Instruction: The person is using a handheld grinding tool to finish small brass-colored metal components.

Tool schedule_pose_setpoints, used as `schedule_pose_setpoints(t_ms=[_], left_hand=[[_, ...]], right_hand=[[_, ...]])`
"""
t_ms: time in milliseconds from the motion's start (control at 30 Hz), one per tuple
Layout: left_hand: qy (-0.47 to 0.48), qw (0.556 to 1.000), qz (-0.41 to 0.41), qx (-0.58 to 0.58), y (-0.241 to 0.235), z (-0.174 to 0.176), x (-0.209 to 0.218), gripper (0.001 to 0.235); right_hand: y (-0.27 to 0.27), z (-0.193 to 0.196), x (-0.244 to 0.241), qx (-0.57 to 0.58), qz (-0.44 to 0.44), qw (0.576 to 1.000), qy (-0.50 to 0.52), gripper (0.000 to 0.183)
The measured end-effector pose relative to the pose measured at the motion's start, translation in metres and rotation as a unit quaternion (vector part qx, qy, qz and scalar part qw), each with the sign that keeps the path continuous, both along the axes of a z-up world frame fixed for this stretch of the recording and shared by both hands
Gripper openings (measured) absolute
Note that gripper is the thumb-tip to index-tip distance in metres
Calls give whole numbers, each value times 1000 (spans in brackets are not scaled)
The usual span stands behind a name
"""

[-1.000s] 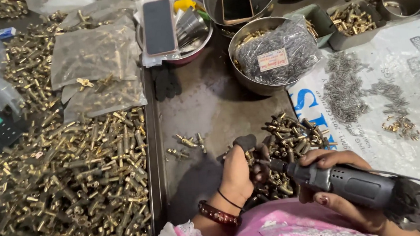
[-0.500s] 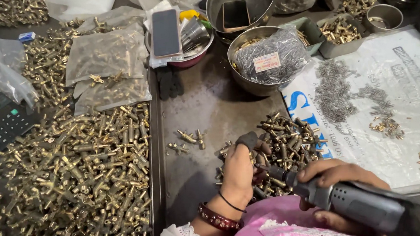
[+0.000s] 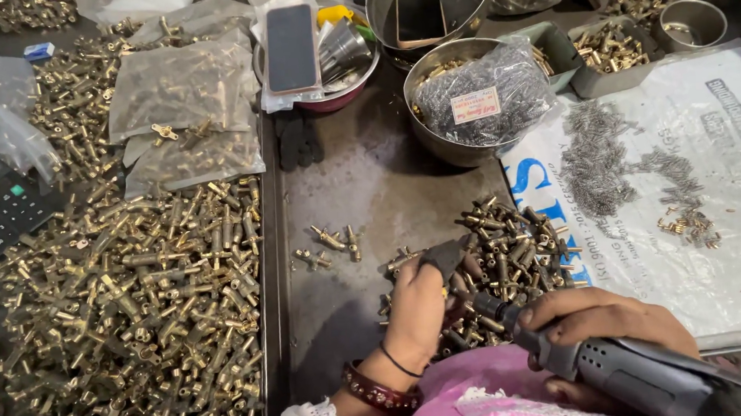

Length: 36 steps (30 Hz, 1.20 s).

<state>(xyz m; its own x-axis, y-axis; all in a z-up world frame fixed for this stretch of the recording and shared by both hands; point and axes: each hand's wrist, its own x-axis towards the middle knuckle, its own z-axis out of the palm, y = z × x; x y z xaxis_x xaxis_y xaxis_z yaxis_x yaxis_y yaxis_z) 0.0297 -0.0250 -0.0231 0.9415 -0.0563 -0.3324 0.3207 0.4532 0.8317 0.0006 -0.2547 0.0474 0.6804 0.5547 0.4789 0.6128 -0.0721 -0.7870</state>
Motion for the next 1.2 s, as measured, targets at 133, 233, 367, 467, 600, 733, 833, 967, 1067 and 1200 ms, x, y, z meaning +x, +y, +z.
schedule_pose_setpoints(t_ms=[133,233,367,467,600,733,833,967,1067,1200], left_hand=[[-108,880,-121,446,81,6,4,23],[-47,656,122,743,153,39,2,14],[-94,664,188,718,154,66,2,24],[-174,695,51,696,102,-9,17,32],[-136,657,-190,716,47,-129,43,29],[-166,726,-169,645,72,-110,64,43],[-74,956,-74,274,91,-109,67,49],[51,990,24,-131,67,-70,38,20],[52,993,0,-104,35,-69,13,21],[94,984,-12,-150,17,-36,-5,31]], right_hand=[[-10,-18,2,18,-31,998,47,41],[-16,-28,4,27,-73,994,76,43],[-8,-34,6,39,-98,986,133,41],[-6,-44,10,46,-65,986,150,42],[-11,-49,7,45,-17,982,182,43],[-14,-45,3,63,-5,981,182,42],[-10,-41,-2,55,-38,987,144,42],[-1,-34,-5,21,-70,992,100,42],[0,-32,-10,49,-39,988,142,42],[3,-23,-18,110,22,968,224,44]])
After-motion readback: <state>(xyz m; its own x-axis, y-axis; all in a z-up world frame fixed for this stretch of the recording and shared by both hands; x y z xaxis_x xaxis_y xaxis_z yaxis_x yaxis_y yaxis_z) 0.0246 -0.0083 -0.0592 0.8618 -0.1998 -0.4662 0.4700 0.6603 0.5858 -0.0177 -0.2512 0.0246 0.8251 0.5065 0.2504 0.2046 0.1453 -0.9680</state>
